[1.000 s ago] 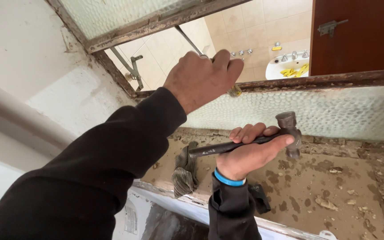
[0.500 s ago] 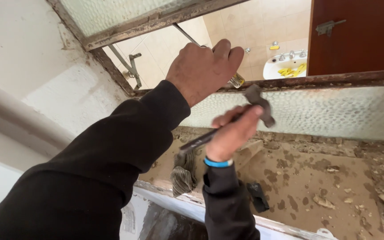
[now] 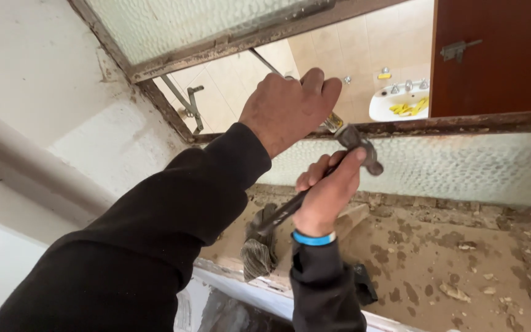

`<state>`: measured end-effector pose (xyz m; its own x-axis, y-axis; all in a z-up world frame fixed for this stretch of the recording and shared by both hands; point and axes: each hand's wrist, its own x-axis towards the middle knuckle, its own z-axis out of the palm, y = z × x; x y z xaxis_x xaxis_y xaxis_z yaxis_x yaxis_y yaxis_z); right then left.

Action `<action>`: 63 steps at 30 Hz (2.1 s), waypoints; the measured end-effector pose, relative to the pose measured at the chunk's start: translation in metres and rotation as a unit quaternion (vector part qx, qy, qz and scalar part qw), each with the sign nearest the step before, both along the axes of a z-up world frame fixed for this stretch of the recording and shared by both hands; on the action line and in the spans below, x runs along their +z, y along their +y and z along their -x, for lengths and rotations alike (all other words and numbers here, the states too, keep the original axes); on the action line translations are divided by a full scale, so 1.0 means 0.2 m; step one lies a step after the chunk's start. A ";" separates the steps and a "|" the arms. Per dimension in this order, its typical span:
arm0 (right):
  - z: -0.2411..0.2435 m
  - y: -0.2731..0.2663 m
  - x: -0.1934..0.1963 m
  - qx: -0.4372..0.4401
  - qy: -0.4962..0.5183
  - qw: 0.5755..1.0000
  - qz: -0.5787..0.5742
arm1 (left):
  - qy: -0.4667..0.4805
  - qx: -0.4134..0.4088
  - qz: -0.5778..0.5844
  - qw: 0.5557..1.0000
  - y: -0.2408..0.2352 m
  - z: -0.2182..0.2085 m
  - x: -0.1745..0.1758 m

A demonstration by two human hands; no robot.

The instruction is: The person demolishes an old wooden window frame in a bathroom, holding a chisel-like pry bar against the frame and striking it with a hammer to break the frame loose. They reposition the bar along the frame, pull out loosened pieces of wood, and continue prying and hammering around the opening.

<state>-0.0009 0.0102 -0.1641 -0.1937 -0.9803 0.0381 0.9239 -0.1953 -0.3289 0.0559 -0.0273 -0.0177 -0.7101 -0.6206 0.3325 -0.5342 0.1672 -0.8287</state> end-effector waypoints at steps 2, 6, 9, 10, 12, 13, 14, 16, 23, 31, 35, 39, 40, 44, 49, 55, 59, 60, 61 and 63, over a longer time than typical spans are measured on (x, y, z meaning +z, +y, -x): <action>0.01 -0.04 -0.05 -0.100 0.015 0.994 -0.046 | -0.005 0.014 0.007 1.000 -0.01 0.00 0.00; 0.06 -0.02 0.01 -0.205 -0.075 0.975 -0.048 | -0.010 0.007 0.020 1.000 -0.02 0.01 0.00; 0.07 0.00 0.03 -0.007 0.045 0.999 0.029 | -0.011 0.050 -0.004 0.999 -0.03 0.01 0.01; 0.08 0.01 0.00 -0.072 0.026 0.997 -0.009 | 0.006 0.048 -0.013 0.999 -0.03 0.00 0.01; 0.06 -0.02 0.00 -0.139 -0.001 0.989 -0.042 | 0.014 0.042 -0.016 0.999 -0.03 -0.02 0.04; 0.05 -0.03 -0.01 -0.170 -0.044 0.984 -0.018 | 0.004 0.026 -0.001 1.000 -0.01 -0.03 0.03; 0.04 -0.04 -0.02 -0.200 -0.086 0.976 0.005 | -0.006 0.010 0.013 1.000 0.00 -0.03 0.02; -0.01 0.00 0.04 -0.114 -0.017 0.993 0.008 | -0.016 0.024 0.010 1.000 0.00 -0.05 0.01; 0.01 0.09 -0.04 -0.094 -0.153 0.982 -0.066 | -0.036 0.023 0.009 0.999 0.06 -0.07 -0.05; -0.03 0.14 -0.10 -0.117 -0.099 0.988 -0.022 | -0.040 -0.024 0.028 0.999 0.03 -0.06 -0.03; -0.01 0.12 -0.09 -0.134 -0.125 0.982 -0.038 | -0.069 -0.007 0.042 0.997 0.03 -0.09 -0.04; -0.12 0.04 -0.01 -0.222 -0.045 0.971 -0.077 | -0.032 0.018 0.025 0.999 0.03 -0.10 -0.01; -0.12 0.05 0.04 -0.115 -0.018 0.992 -0.052 | -0.041 0.023 0.024 0.999 0.02 -0.11 -0.01; -0.10 0.03 -0.05 -0.241 0.002 0.970 -0.033 | -0.045 0.024 0.018 0.999 0.05 -0.09 0.02; 0.01 0.07 -0.03 -0.144 -0.124 0.981 -0.046 | -0.035 -0.024 0.005 0.999 0.05 -0.08 -0.03; 0.01 0.06 -0.08 -0.138 -0.115 0.983 -0.041 | -0.037 -0.031 0.036 0.998 0.02 -0.06 -0.02; -0.04 0.06 0.05 -0.157 -0.056 0.984 -0.068 | -0.043 0.008 0.011 0.999 0.00 -0.05 -0.01; -0.06 0.05 0.04 -0.156 -0.057 0.984 -0.066 | -0.044 0.009 0.013 0.999 -0.01 -0.05 0.00; -0.08 0.04 0.02 -0.079 -0.017 0.996 -0.034 | -0.035 0.038 -0.004 0.999 -0.02 -0.05 -0.01; -0.08 0.04 -0.03 -0.004 0.022 1.000 0.001 | -0.026 0.066 -0.019 0.997 -0.03 -0.06 -0.02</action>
